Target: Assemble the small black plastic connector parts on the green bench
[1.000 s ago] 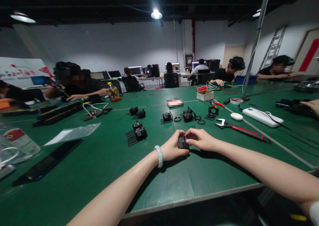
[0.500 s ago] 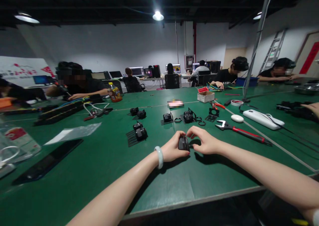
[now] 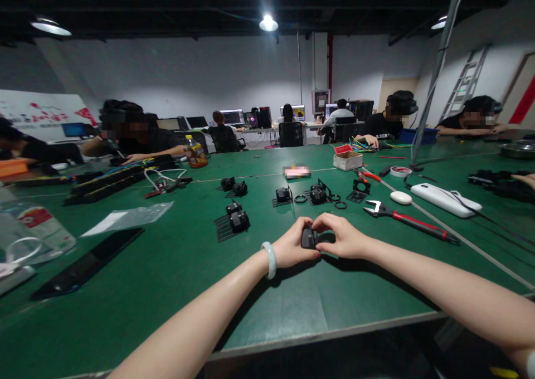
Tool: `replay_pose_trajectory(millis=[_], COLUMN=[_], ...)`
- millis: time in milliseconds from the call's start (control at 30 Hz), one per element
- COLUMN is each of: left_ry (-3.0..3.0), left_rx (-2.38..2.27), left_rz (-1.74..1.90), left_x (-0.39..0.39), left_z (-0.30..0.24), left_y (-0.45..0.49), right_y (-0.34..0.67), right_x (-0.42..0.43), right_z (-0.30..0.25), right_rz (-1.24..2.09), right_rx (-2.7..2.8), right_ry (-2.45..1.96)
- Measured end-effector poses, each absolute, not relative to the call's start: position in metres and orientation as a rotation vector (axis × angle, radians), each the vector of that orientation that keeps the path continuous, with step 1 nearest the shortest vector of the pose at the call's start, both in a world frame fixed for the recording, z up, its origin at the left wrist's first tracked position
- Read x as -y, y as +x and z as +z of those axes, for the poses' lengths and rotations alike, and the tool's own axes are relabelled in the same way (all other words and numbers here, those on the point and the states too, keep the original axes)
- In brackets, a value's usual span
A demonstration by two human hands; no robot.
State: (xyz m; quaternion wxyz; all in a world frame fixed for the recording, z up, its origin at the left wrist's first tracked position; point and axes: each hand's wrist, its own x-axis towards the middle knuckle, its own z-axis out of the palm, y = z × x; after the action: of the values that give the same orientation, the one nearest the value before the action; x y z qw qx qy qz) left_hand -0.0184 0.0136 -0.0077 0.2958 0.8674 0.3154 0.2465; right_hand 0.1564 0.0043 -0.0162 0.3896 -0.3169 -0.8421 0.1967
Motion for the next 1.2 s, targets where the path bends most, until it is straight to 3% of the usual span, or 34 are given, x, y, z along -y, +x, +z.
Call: replay_pose_trajectory(millis=[1200], left_ry=[2.283], left_rx=[-0.888], left_rz=[0.648], left_x=[-0.0126], left_z=[-0.0069], left_y=[-0.0189], right_y=[0.1561], right_x=[-0.0117], right_z=[-0.023], right_rz=[0.809], right_rx=[2.032], right_ry=[-0.914])
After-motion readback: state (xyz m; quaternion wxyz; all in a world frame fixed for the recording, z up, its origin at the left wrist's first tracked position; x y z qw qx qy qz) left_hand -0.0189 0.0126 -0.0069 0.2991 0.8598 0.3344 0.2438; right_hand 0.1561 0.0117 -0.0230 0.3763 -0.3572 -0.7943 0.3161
